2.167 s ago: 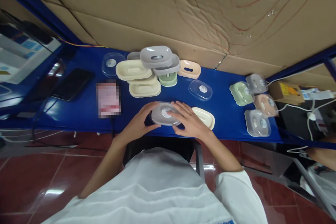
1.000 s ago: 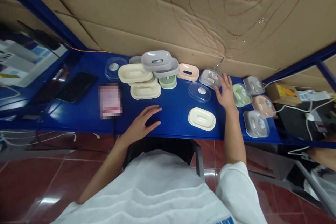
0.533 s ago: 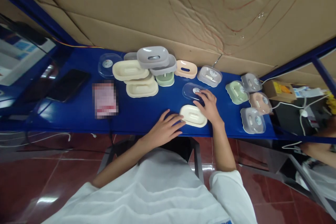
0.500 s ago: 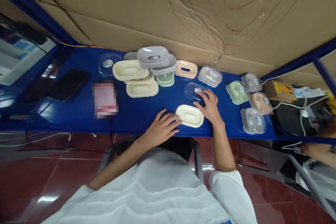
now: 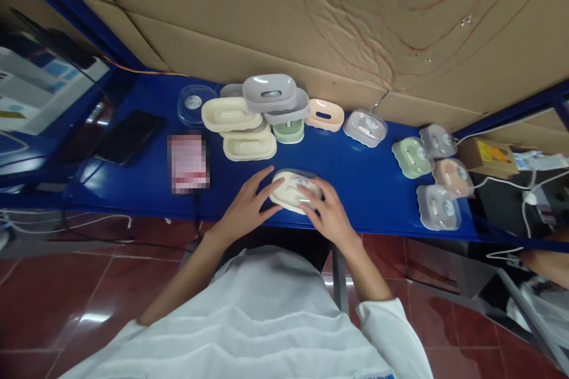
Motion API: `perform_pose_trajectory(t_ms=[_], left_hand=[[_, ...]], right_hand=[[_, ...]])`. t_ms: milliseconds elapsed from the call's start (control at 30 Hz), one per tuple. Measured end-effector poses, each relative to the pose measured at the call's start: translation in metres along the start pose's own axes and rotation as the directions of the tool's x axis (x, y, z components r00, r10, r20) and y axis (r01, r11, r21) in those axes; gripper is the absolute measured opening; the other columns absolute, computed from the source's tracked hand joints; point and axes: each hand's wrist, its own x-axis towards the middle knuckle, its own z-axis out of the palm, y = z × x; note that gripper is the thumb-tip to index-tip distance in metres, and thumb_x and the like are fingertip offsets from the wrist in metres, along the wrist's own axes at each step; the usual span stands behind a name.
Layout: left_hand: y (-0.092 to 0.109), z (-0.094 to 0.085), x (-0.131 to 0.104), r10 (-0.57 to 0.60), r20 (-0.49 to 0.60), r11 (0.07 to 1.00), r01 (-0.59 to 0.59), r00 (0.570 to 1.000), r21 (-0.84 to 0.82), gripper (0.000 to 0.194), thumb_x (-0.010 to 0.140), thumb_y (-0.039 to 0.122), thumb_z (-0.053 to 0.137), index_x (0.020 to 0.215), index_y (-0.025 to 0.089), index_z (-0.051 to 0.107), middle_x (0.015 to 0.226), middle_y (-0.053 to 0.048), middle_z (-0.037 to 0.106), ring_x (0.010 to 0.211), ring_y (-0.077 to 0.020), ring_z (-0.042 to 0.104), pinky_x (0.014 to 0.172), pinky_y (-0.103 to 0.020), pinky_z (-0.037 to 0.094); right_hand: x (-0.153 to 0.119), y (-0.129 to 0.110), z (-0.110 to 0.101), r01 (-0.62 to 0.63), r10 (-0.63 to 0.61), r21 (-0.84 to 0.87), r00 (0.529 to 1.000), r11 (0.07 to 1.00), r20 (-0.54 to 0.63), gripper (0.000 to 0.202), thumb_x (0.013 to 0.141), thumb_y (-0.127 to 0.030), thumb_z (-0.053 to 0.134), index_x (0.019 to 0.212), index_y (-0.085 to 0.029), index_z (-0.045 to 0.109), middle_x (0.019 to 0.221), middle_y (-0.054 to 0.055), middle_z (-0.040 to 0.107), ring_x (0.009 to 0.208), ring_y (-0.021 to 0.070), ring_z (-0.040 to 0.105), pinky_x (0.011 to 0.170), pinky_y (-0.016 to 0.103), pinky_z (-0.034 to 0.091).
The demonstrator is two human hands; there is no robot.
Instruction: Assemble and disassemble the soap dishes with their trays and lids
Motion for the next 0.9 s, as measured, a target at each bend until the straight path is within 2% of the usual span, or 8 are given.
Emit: perform_pose_trajectory(t_ms=[100,200,367,533,633,700,800,900], left_hand=[[-0.005,0.002,0.001,0.03,0.047,0.999,-0.028,0.998,-0.044,0.065,0.106,0.037,0.062,0.166,0.033,0.037,0.172,-0.014,0.039,0.159,-0.0349,0.039,0.126,-0.058,0.041],[-0.007,0.003,-0.001,0.024,0.043,0.998,-0.021,0.999,-0.063,0.062,0.106,0.037,0.062,0.164,0.034,0.041,0.17,-0.013,0.041,0.158,-0.0335,0.041,0.127,-0.057,0.042],[-0.001,0.001,-0.002,-0.024,0.03,0.997,0.026,0.999,-0.07,0.069,0.104,0.033,0.066,0.167,0.03,0.037,0.177,-0.017,0.026,0.162,-0.0344,0.034,0.127,-0.055,0.042],[0.001,-0.001,-0.002,0.058,0.049,0.998,-0.057,0.997,-0.026,0.033,0.106,0.025,0.06,0.137,0.027,0.07,0.168,-0.012,0.046,0.158,-0.0332,0.042,0.125,-0.056,0.044],[-0.001,-0.001,-0.003,0.072,0.046,0.997,-0.07,0.996,-0.037,0.022,0.105,0.027,0.062,0.122,0.025,0.076,0.162,-0.012,0.054,0.155,-0.0323,0.045,0.124,-0.055,0.045],[-0.002,0.0,-0.003,0.069,0.037,0.997,-0.067,0.997,-0.047,0.02,0.105,0.028,0.064,0.119,0.025,0.077,0.159,-0.012,0.056,0.153,-0.0313,0.048,0.123,-0.054,0.046],[-0.003,0.001,-0.005,0.059,0.027,0.997,-0.057,0.998,-0.052,0.017,0.104,0.029,0.065,0.115,0.024,0.077,0.156,-0.011,0.058,0.15,-0.0302,0.051,0.122,-0.052,0.047],[-0.005,0.002,-0.007,0.05,0.013,0.997,-0.049,0.999,-0.061,0.014,0.104,0.029,0.065,0.11,0.024,0.077,0.151,-0.01,0.061,0.148,-0.0292,0.053,0.121,-0.051,0.048]], right_hand=[[-0.007,-0.013,0.017,0.046,-0.045,-0.018,0.998,0.999,0.032,0.072,0.107,-0.031,0.059,0.169,-0.049,0.027,0.174,0.003,0.036,0.162,0.0362,0.033,0.126,0.067,0.042],[-0.008,-0.014,0.023,0.047,-0.047,-0.003,0.999,0.999,0.02,0.074,0.108,-0.029,0.058,0.17,-0.048,0.024,0.175,0.001,0.035,0.164,0.034,0.03,0.127,0.066,0.042],[-0.001,0.007,0.008,0.002,-0.002,-0.004,0.991,1.0,-0.131,0.057,0.108,-0.033,0.056,0.163,-0.044,0.046,0.165,0.001,0.052,0.157,0.0319,0.045,0.126,0.061,0.046],[0.016,0.053,-0.022,-0.21,0.167,-0.15,0.952,0.966,-0.258,0.042,0.108,-0.048,0.053,0.143,-0.031,0.069,0.147,0.01,0.067,0.143,0.0355,0.058,0.119,0.064,0.049],[0.044,0.078,-0.038,-0.233,0.173,-0.262,0.957,0.937,-0.234,0.041,0.108,-0.052,0.051,0.131,-0.027,0.075,0.138,0.011,0.072,0.136,0.0356,0.063,0.115,0.063,0.048],[0.075,0.093,-0.042,-0.211,0.145,-0.317,0.965,0.925,-0.218,0.043,0.109,-0.05,0.047,0.136,-0.026,0.071,0.144,0.011,0.07,0.139,0.0344,0.06,0.117,0.06,0.046],[0.133,0.113,-0.037,-0.16,0.107,-0.368,0.981,0.916,-0.159,0.049,0.108,-0.043,0.048,0.149,-0.019,0.062,0.154,0.014,0.062,0.146,0.0347,0.053,0.121,0.058,0.041],[0.177,0.125,-0.029,-0.162,0.159,-0.38,0.987,0.911,-0.041,0.042,0.106,-0.038,0.051,0.136,-0.017,0.071,0.139,0.016,0.073,0.134,0.0374,0.061,0.118,0.062,0.039]])
